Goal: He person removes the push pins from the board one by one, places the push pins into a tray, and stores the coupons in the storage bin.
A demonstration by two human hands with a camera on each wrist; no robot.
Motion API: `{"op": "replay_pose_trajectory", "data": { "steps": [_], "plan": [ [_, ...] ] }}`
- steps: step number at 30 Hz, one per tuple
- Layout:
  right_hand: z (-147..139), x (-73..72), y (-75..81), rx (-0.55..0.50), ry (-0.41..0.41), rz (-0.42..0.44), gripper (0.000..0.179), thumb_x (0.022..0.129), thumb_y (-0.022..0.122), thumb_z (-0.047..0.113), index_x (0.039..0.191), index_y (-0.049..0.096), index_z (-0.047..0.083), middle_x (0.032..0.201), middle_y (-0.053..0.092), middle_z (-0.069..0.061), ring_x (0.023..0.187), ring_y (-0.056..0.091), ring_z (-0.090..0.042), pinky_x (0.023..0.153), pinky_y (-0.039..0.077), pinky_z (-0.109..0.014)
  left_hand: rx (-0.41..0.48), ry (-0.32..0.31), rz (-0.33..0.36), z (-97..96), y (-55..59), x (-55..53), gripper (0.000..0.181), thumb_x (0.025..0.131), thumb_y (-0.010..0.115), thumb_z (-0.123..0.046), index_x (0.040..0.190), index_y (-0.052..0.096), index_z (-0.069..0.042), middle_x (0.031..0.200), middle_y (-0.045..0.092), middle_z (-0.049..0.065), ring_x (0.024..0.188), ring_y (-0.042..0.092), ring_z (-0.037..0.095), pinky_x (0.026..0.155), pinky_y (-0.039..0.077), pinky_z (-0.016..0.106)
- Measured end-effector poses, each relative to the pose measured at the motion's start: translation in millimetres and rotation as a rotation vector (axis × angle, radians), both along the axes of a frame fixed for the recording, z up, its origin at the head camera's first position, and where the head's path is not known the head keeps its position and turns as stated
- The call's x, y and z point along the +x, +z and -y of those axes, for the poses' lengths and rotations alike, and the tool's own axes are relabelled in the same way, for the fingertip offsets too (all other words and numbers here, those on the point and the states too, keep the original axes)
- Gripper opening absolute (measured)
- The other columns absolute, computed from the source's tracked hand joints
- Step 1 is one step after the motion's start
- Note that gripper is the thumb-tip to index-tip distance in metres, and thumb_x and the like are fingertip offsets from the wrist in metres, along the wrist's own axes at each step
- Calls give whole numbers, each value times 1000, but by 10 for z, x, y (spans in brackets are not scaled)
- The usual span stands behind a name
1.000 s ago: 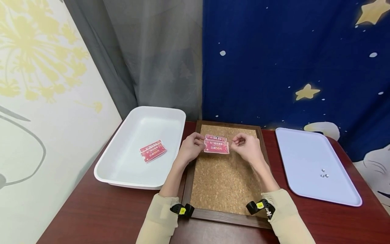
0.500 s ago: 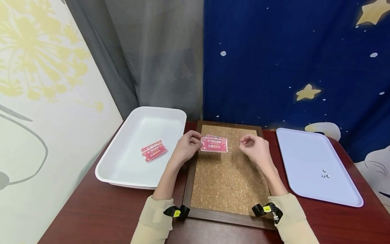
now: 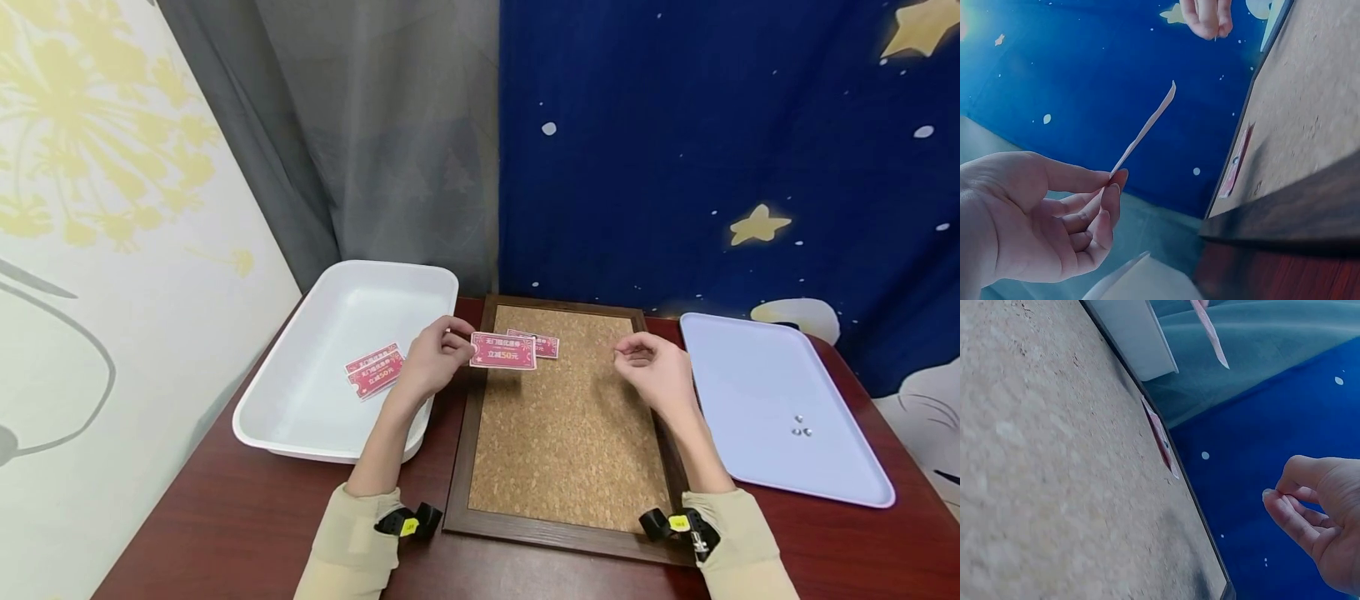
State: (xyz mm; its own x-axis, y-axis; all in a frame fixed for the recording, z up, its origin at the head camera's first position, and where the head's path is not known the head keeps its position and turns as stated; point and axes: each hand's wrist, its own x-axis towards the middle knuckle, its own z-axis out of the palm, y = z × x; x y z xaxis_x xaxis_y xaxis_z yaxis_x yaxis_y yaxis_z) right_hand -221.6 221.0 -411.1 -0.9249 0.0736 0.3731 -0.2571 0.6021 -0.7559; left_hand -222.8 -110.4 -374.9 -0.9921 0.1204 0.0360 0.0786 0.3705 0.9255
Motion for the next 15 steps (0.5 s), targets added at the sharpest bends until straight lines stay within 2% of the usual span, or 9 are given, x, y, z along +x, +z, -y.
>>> {"op": "replay_pose_trajectory", "data": {
  "steps": [6,12,15],
  "plan": [
    [-108,49,9,-9,-24,10,10,83,68,-2,91,73,-2,85,72,-15,70,63,4,65,50,-11,-23,18,-4,160,16,17,27,96,63,-6,122,62,-5,95,71,11,80,63,20,70,47,30],
    [-242,129,30,12,-65,12,11,84,68,2,93,73,-1,85,72,-14,69,62,7,66,50,-10,-39,33,-6,335,36,44,29,95,63,-5,124,60,-3,96,71,13,88,67,32,73,48,31],
    [-319,170,36,25,-85,9,10,85,69,4,94,73,0,86,72,-13,70,62,8,67,49,-10,-58,48,-5,422,38,52,28,96,63,-6,124,60,-4,97,71,13,91,67,33,73,47,31]
  ]
}}
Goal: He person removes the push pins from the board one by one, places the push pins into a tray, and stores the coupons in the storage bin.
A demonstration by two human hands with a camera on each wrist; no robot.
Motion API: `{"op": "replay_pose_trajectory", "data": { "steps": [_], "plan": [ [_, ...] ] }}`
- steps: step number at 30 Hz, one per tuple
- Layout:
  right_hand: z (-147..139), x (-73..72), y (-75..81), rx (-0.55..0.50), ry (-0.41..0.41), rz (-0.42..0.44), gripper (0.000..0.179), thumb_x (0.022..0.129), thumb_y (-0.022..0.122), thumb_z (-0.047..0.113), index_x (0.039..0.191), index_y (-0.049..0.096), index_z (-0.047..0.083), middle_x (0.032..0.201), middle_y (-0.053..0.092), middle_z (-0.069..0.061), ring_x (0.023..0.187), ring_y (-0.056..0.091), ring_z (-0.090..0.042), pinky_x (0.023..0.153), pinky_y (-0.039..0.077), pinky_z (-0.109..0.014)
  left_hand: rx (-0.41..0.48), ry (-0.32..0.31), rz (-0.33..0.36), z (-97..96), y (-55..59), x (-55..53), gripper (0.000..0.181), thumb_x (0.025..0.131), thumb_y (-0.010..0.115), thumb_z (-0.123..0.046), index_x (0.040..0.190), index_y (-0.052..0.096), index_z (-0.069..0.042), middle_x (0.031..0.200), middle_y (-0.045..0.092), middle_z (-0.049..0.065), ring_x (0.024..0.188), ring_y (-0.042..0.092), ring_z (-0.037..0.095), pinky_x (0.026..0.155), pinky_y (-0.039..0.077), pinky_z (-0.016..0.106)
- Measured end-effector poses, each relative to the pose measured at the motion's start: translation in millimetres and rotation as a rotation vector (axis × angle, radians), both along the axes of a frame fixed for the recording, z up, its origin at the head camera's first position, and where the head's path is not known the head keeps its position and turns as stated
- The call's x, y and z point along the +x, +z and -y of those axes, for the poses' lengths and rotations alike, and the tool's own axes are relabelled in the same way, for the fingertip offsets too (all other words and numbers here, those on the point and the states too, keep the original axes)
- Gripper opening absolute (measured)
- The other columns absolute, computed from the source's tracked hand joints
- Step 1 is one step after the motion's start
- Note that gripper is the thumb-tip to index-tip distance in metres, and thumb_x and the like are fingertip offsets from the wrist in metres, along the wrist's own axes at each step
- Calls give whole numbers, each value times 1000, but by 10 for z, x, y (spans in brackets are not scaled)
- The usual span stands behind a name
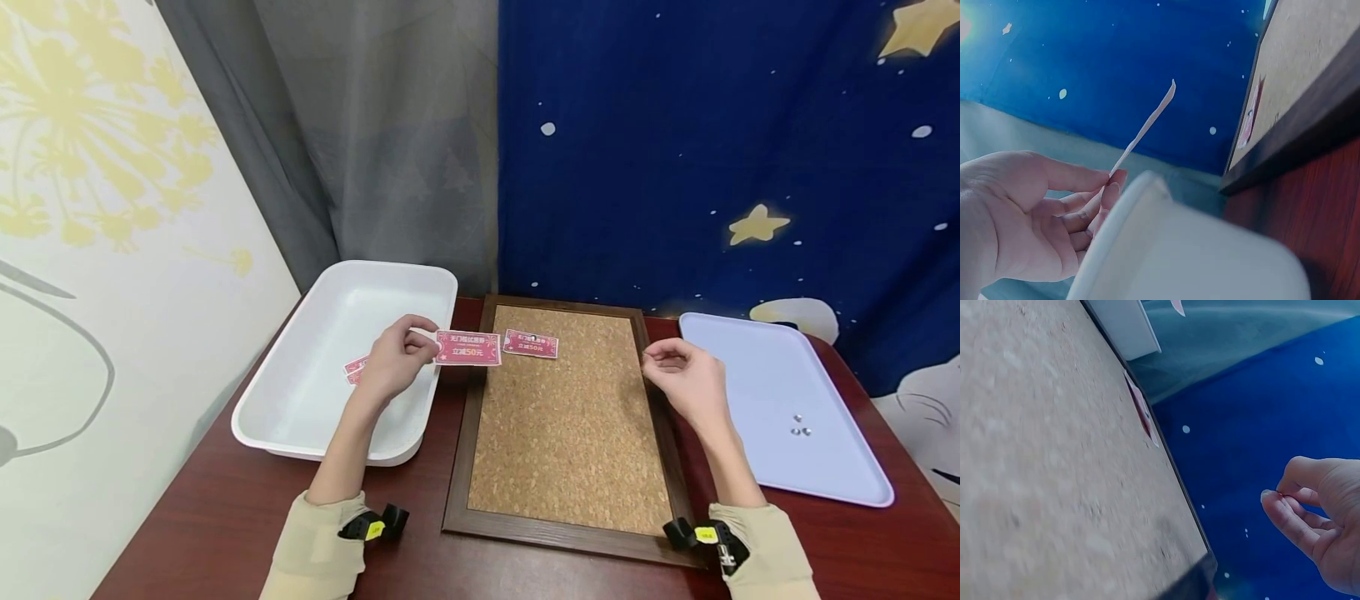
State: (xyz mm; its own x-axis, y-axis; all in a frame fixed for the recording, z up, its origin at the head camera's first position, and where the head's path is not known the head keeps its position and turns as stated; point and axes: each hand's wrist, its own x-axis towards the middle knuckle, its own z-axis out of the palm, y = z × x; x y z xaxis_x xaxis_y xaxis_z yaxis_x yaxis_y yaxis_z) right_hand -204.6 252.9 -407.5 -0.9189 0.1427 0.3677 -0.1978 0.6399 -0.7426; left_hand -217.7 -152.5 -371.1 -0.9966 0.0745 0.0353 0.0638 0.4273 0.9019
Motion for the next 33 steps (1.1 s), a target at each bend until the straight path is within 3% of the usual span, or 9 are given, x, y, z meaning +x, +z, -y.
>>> {"op": "replay_pose_trajectory", "data": {
  "steps": [9,14,21,25,30,33],
  "plan": [
    [-271,121,-26,37,-71,-3,10,86,72,10,92,74,2,83,72,-7,69,61,13,65,47,-8,-39,45,-3,263,-44,6,29,96,62,-5,125,59,-2,99,71,16,84,65,24,68,50,25],
    [-468,192,-66,57,-115,3,12,87,72,13,92,74,3,78,71,4,68,60,15,62,46,-8,-76,58,-15,429,-114,4,30,97,61,-7,126,58,-1,100,71,17,92,66,34,73,48,29],
    [-770,291,-95,103,-182,13,15,87,73,15,93,75,2,73,66,16,65,56,19,61,43,-7,-121,78,-3,640,-183,19,32,98,60,-10,127,56,1,102,70,18,92,66,35,72,48,31],
    [-960,358,-114,125,-210,44,18,88,74,17,95,75,1,71,63,24,64,54,21,61,40,-7,-141,93,1,729,-218,23,32,98,59,-9,128,55,2,101,70,19,90,65,36,67,48,30],
    [-1161,442,-160,140,-243,101,22,89,73,19,98,73,-1,69,62,26,63,52,20,60,39,-10,-169,114,-3,826,-258,36,31,98,59,-9,126,54,2,100,71,19,91,66,35,70,47,32],
    [-1262,489,-184,135,-257,131,24,90,73,19,100,72,-2,68,57,31,63,51,20,72,39,-15,-180,124,-5,885,-282,47,30,98,60,-9,126,54,3,98,71,19,90,68,35,72,46,33]
  ]
}}
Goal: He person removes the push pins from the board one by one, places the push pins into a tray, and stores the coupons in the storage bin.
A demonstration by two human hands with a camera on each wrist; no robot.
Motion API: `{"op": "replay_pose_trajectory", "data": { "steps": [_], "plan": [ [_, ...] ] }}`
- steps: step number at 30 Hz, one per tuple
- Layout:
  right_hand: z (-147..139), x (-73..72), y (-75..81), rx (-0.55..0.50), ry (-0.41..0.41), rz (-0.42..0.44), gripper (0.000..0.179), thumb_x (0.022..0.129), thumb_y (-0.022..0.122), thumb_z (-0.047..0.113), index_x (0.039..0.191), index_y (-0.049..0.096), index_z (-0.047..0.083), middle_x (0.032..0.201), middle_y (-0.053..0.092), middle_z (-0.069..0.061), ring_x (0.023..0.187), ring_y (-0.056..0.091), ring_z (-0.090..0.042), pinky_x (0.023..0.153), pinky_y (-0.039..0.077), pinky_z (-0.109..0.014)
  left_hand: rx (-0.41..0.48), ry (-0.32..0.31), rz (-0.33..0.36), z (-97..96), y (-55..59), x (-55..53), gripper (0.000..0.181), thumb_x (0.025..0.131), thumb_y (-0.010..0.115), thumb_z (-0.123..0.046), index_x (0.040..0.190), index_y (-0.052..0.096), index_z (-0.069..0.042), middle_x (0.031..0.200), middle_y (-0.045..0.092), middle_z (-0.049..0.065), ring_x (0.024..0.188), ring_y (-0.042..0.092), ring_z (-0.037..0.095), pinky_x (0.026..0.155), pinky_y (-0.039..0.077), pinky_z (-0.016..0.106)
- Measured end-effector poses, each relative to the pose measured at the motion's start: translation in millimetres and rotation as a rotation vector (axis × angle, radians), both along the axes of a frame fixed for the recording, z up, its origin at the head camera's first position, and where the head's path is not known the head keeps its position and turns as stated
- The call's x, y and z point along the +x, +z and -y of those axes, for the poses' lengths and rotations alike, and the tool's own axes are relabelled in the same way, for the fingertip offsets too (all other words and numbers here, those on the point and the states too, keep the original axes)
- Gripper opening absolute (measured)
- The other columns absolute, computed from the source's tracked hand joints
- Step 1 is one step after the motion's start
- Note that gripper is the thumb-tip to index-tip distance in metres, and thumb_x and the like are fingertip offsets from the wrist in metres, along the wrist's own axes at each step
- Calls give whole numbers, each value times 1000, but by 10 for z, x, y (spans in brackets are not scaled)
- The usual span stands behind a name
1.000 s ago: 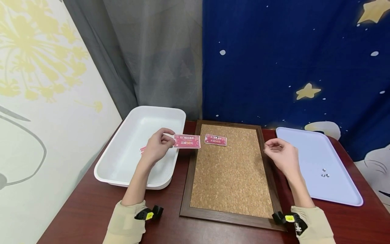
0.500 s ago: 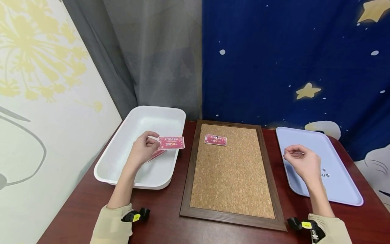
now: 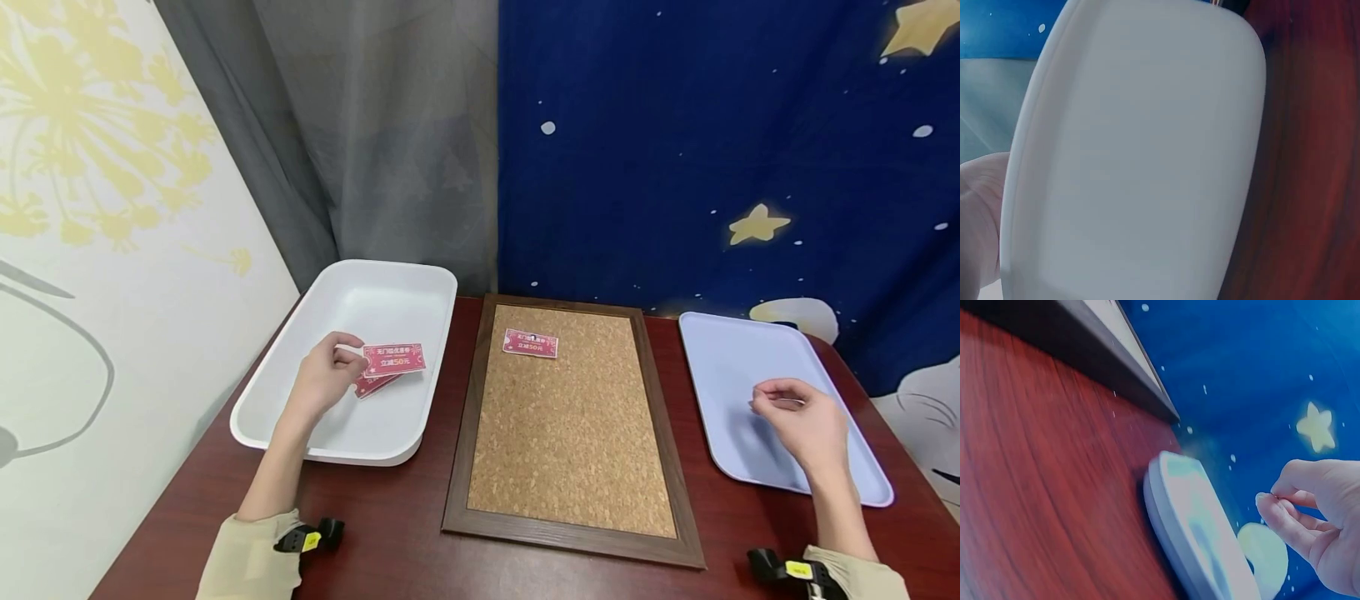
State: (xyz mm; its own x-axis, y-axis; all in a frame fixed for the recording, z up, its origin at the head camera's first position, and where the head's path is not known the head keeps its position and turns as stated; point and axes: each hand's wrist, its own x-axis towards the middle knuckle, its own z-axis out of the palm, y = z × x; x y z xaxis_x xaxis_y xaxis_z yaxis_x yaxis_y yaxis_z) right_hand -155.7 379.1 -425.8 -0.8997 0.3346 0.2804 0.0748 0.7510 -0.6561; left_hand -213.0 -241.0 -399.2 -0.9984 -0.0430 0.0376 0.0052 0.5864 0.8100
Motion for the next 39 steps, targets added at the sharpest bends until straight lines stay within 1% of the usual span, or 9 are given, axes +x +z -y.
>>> {"op": "replay_pose_trajectory", "data": {
  "steps": [2,5,9,15,18,24,28,34,39],
  "plan": [
    [-63,29,-14,0,-14,13,25,90,73,19,101,71,-3,67,54,36,63,49,22,83,34,-26,-14,6,-2,36,-16,2,30,98,60,-8,125,54,3,97,72,19,89,69,35,71,45,33],
    [-157,64,-40,0,-48,30,26,90,72,20,102,71,-3,65,51,39,62,48,22,80,32,-28,-21,12,4,81,-32,5,30,98,60,-8,125,53,4,96,72,19,90,70,36,70,44,33],
    [-270,104,-86,1,-93,62,28,92,71,24,102,72,-2,63,53,37,61,49,19,60,36,-16,-26,23,15,123,-40,7,30,98,60,-8,125,53,4,97,72,19,91,70,36,69,44,33],
    [-368,131,-154,15,-111,118,31,95,67,25,105,71,-3,61,56,34,62,46,17,60,36,-18,-24,36,51,144,-59,7,30,98,58,-8,124,52,4,96,72,19,93,70,37,69,44,33],
    [-390,121,-183,30,-104,135,32,95,66,25,105,71,-4,61,62,25,63,44,17,65,34,-24,-26,44,73,150,-78,1,31,97,60,-9,124,51,4,93,71,17,93,69,38,68,43,34],
    [-409,86,-259,71,-68,139,28,94,65,20,101,71,-7,70,72,-4,62,43,15,76,27,-38,-50,57,114,162,-128,-21,31,97,60,-10,122,51,5,95,69,18,89,68,36,68,44,33],
    [-415,80,-306,100,-53,145,26,93,66,18,99,71,-7,73,73,-10,59,48,10,71,29,-33,-84,67,151,172,-167,-35,31,95,61,-10,121,51,5,99,68,20,85,66,30,67,44,33],
    [-416,74,-336,120,-49,153,24,91,69,17,95,72,-6,71,71,-8,57,48,6,57,35,-22,-124,90,198,181,-183,-39,34,92,63,-9,120,51,6,100,65,22,81,60,27,68,44,35],
    [-406,71,-339,131,-45,145,22,89,69,14,92,72,-7,70,71,-9,57,47,6,56,35,-21,-130,86,209,201,-178,-43,35,90,64,-8,118,51,8,98,65,23,80,61,27,66,44,35]
  ]
}}
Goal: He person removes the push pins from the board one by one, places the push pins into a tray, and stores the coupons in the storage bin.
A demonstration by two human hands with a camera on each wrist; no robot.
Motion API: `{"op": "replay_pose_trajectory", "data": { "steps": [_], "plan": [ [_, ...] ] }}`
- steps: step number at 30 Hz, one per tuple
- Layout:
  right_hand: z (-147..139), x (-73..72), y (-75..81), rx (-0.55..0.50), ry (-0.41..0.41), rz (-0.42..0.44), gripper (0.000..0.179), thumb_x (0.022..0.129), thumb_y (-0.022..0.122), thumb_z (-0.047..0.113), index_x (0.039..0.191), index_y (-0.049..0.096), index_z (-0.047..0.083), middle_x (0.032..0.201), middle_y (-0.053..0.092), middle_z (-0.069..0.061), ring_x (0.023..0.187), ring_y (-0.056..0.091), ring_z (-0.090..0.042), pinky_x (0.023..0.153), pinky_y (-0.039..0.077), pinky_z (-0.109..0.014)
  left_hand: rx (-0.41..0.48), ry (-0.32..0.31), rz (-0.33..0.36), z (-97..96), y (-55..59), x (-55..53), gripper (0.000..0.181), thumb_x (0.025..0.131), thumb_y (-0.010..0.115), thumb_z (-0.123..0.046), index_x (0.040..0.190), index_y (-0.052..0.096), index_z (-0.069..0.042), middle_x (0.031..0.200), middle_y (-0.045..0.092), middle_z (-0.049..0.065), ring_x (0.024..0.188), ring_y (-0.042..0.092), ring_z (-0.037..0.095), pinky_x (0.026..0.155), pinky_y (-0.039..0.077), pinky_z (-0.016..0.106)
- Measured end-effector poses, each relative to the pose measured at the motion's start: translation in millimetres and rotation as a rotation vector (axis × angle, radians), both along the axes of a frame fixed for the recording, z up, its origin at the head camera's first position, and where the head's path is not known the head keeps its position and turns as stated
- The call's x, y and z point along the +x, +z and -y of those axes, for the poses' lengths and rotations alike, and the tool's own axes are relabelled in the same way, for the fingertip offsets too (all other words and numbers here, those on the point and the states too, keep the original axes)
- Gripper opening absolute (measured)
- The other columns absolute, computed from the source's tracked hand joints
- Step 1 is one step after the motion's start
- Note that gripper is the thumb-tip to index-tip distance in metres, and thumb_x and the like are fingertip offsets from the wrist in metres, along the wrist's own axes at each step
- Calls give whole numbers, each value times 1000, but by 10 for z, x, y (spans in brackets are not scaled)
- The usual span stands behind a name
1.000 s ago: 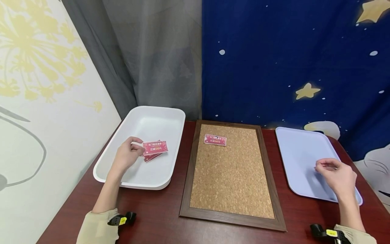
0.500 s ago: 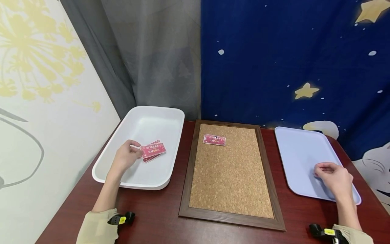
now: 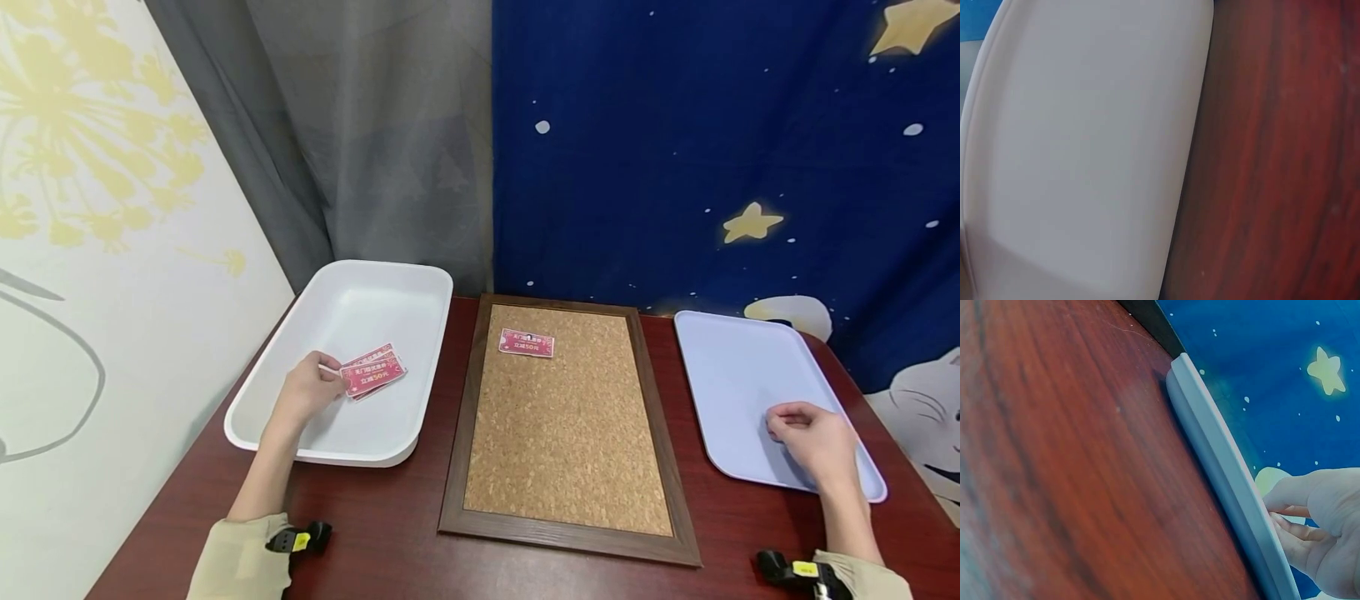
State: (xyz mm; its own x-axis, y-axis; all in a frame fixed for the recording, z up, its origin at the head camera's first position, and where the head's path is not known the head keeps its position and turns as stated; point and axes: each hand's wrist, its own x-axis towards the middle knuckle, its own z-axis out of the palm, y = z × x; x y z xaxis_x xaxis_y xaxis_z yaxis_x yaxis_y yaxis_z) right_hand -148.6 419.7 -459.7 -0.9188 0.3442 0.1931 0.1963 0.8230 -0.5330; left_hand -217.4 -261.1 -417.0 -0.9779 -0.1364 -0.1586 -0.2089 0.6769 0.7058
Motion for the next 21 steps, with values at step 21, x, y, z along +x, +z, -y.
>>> {"op": "replay_pose_trajectory", "data": {
  "steps": [21],
  "plan": [
    [28,10,15,3,-3,28,25,91,68,16,96,71,-8,74,72,-12,57,48,7,56,36,-22,-87,-28,26,26,-5,31,32,92,64,-12,116,55,6,97,67,21,82,61,30,67,46,37]
  ]
}}
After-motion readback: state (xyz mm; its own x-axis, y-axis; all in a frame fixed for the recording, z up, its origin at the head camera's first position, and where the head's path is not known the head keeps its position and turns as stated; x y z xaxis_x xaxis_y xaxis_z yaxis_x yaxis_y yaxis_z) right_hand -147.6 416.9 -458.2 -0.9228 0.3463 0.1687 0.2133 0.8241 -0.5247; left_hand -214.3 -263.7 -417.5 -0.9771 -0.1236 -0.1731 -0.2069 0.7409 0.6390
